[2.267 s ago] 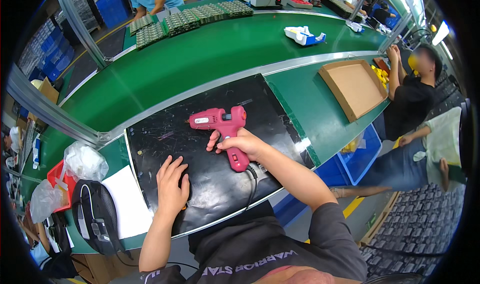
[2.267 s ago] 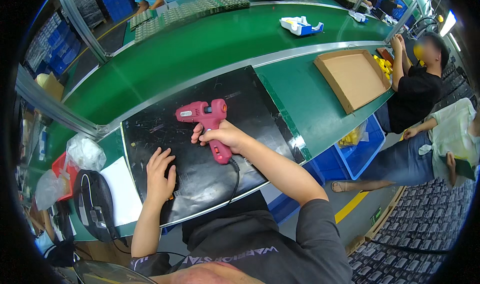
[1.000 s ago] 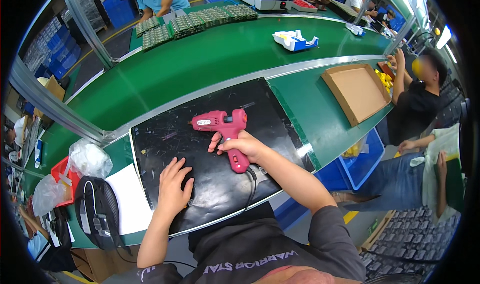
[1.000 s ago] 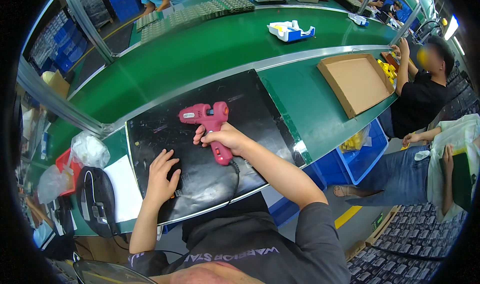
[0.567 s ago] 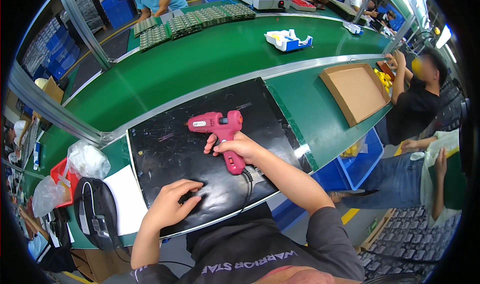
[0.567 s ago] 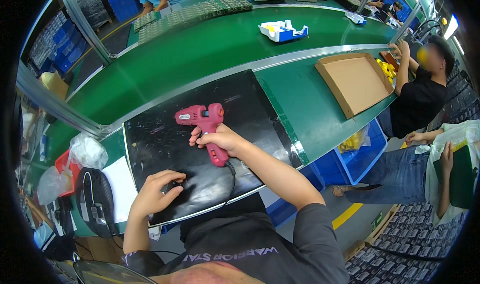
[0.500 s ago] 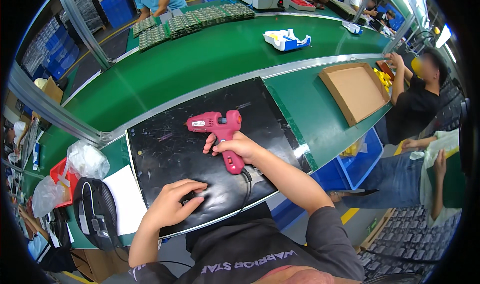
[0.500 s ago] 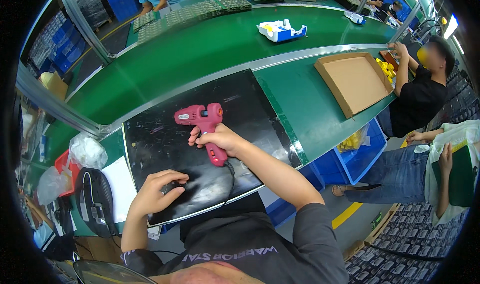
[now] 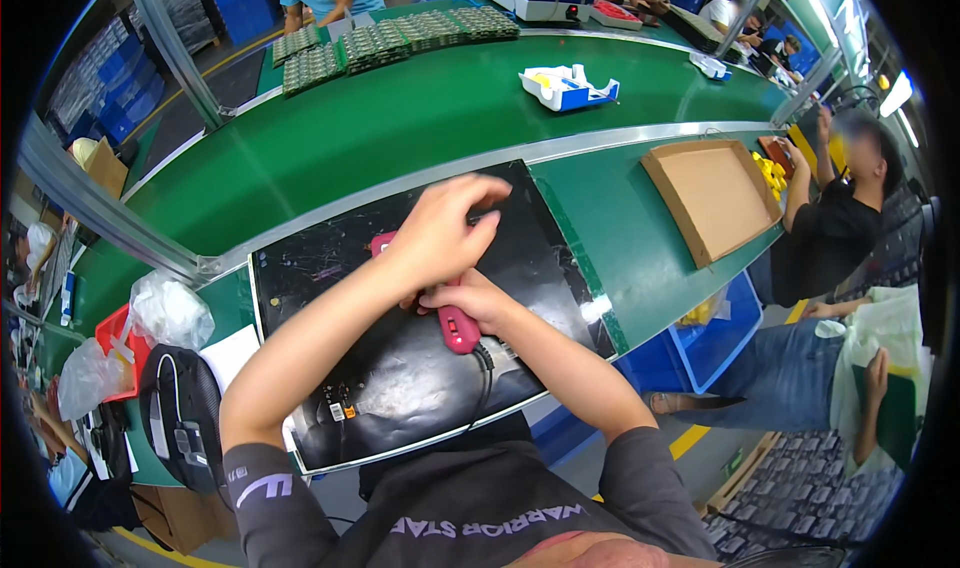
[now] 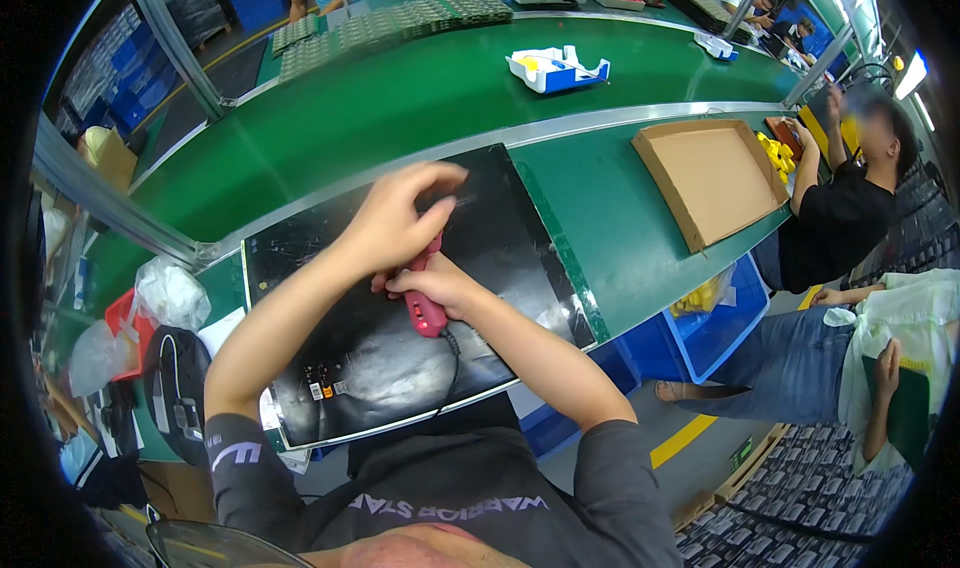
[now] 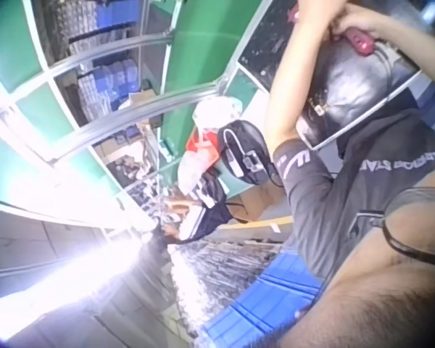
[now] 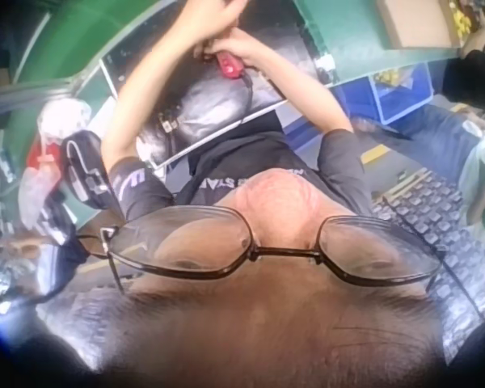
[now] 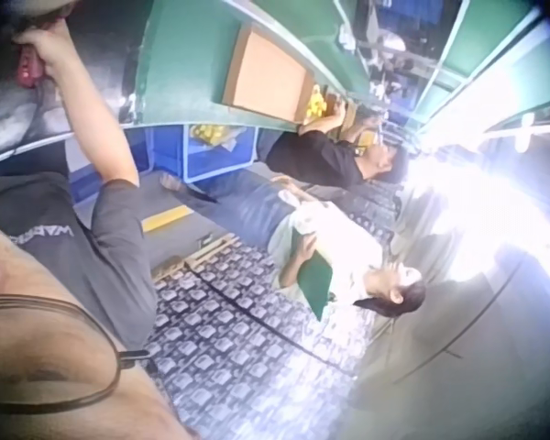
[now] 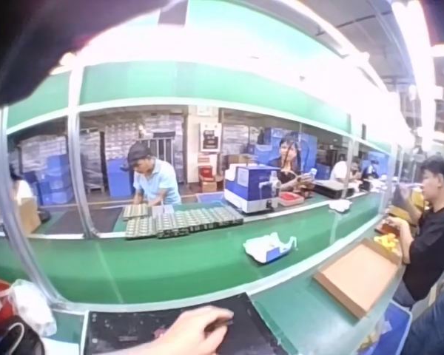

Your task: Using a hot glue gun to secure a red wire inside a white plastic component housing on a factory assembly line.

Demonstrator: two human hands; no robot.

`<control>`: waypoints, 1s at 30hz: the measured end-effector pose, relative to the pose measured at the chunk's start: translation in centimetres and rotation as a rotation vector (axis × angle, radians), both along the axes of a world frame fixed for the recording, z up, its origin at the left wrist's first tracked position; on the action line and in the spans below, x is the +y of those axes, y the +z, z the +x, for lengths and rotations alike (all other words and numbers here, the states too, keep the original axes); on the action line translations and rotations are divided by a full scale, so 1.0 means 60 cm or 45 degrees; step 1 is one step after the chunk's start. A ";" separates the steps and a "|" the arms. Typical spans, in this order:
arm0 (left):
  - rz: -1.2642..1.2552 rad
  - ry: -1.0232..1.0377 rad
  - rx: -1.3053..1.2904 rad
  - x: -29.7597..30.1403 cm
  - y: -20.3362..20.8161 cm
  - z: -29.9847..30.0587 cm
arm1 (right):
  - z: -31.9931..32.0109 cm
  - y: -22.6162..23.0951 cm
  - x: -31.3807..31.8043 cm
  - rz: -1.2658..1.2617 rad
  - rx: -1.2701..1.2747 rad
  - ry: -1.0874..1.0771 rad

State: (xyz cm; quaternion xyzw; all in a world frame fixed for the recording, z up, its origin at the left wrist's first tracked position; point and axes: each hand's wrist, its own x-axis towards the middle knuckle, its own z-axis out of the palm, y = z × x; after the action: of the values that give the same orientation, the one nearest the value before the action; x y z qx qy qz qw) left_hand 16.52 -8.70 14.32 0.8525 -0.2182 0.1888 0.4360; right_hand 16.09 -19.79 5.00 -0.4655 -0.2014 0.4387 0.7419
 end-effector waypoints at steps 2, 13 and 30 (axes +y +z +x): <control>0.081 0.005 -0.060 -0.027 0.007 0.075 | 0.004 -0.012 -0.009 0.022 0.111 -0.043; 0.568 0.290 0.209 -0.091 -0.050 0.367 | 0.002 0.000 -0.006 0.005 0.118 -0.044; 0.656 0.410 0.234 -0.103 -0.105 0.472 | 0.003 -0.010 -0.003 -0.055 0.352 -0.131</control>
State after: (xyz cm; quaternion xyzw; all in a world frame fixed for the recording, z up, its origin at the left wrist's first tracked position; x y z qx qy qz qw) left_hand 44.86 -14.89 8.02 0.9719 -0.0808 0.1163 0.1879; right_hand 16.26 -19.96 4.42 -0.4261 -0.0640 0.4643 0.7738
